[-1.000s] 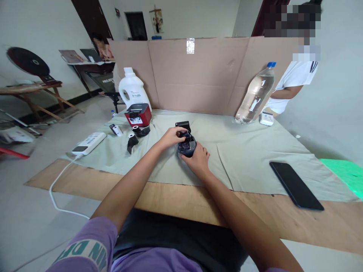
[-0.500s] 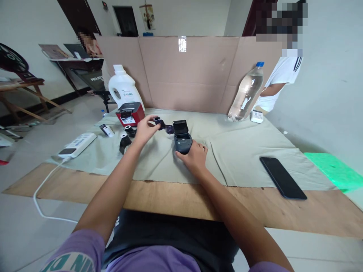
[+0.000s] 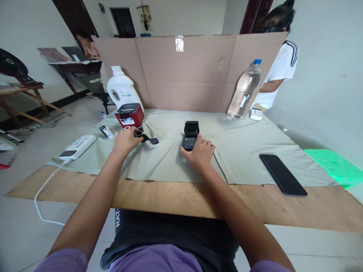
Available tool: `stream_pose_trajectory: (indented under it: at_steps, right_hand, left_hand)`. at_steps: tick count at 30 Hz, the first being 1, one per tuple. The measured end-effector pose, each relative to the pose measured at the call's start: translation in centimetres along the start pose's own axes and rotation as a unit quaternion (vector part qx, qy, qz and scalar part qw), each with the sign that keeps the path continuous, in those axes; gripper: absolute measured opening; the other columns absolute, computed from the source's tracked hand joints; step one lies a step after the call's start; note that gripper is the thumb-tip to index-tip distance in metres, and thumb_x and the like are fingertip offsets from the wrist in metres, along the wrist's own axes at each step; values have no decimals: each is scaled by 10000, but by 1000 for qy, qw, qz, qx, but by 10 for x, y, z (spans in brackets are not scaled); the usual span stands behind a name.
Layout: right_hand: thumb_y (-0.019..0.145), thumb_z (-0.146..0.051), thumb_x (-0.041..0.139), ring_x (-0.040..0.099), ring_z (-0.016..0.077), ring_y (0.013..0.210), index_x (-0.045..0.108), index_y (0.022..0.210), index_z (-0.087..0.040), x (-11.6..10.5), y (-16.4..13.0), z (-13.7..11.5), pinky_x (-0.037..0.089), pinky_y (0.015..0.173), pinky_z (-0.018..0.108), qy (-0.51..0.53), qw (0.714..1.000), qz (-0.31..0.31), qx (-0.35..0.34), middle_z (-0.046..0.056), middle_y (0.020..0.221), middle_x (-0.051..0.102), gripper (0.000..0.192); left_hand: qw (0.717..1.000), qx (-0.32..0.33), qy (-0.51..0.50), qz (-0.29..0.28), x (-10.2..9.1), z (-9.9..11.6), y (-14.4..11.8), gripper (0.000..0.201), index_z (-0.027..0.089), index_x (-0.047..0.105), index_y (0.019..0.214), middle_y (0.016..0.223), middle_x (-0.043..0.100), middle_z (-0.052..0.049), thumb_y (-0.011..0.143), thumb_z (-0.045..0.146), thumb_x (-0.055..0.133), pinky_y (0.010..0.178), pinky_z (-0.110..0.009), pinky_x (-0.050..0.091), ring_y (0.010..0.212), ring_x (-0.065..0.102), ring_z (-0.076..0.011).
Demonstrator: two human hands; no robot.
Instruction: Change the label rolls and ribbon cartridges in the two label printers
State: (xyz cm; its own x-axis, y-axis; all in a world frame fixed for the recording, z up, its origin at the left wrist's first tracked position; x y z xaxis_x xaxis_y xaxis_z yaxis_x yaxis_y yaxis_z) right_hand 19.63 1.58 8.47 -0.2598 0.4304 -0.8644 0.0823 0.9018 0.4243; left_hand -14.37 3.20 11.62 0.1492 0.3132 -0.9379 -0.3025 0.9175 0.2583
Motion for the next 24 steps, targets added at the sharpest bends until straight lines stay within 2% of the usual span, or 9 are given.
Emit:
stream_pose_trajectory:
  at_steps: [2, 5, 8, 11, 16, 19, 24]
  right_hand:
    - [779, -683, 631, 524, 400, 1068, 500, 1427, -165, 6, -5, -8, 285, 971, 526, -16, 999, -16, -29, 207, 1112, 642, 840]
    - [778, -708, 640, 527, 392, 1056, 583, 1368, -230, 15, -11, -15, 281, 971, 526, -31, 998, -34, -45, 188, 1094, 640, 761]
    - [783, -731, 631, 534, 391, 1041, 603, 1347, -230, 19, -13, -15, 292, 961, 522, -37, 998, -41, -41, 189, 1074, 644, 755]
    - [795, -732, 620, 531, 397, 1049, 595, 1357, -214, 20, -12, -14, 293, 959, 524, -35, 997, -47, -40, 201, 1090, 643, 764]
    - [806, -735, 610, 527, 402, 1063, 584, 1373, -199, 19, -12, -15, 291, 960, 524, -41, 997, -59, -41, 214, 1114, 640, 781]
    - [805, -733, 617, 534, 405, 1069, 584, 1375, -198, 18, -12, -15, 297, 958, 517, -48, 996, -63, -40, 219, 1116, 643, 783]
    - [802, -740, 618, 538, 407, 1077, 589, 1368, -207, 18, -11, -16, 302, 960, 517, -46, 995, -72, -42, 215, 1119, 644, 778]
  left_hand:
    - [1000, -2, 19, -9, 2, -2, 0, 404, 269, 744, 1173, 1103, 749, -113, 796, 390, 666, 808, -416, 524, 1054, 669, -364]
    - [999, 6, 42, -11, -1, -12, 4, 416, 318, 764, 1184, 1094, 745, -98, 787, 389, 664, 837, -423, 524, 1070, 655, -362]
    - [998, 36, 51, -2, -4, -21, 11, 439, 334, 768, 1197, 1052, 744, -96, 767, 358, 681, 916, -447, 504, 1120, 624, -373]
    - [997, 51, 52, -12, 2, -28, 13, 457, 312, 768, 1211, 1056, 737, -115, 762, 333, 684, 984, -480, 471, 1176, 581, -397]
    - [995, 61, 76, -10, 6, -26, 5, 397, 281, 785, 1157, 1210, 688, -130, 788, 316, 646, 1011, -496, 449, 1180, 540, -391]
    - [996, 35, 84, 0, 2, -32, 4, 373, 256, 791, 1128, 1196, 671, -150, 797, 357, 651, 1005, -504, 452, 1178, 541, -396]
    - [998, -24, 52, -28, 1, -49, 2, 418, 249, 778, 1134, 1232, 625, -179, 749, 404, 729, 1039, -567, 425, 1245, 504, -459]
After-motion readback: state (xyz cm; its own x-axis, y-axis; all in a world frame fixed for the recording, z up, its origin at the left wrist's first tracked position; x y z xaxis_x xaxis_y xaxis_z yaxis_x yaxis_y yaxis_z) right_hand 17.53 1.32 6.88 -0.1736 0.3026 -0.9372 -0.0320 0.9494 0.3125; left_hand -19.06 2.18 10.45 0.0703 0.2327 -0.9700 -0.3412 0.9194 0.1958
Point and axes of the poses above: each hand's wrist, its own y-axis towards the middle knuckle, its own x-axis out of the palm, z = x × y, the point moved 10 cm from there along y, towards the middle knuckle
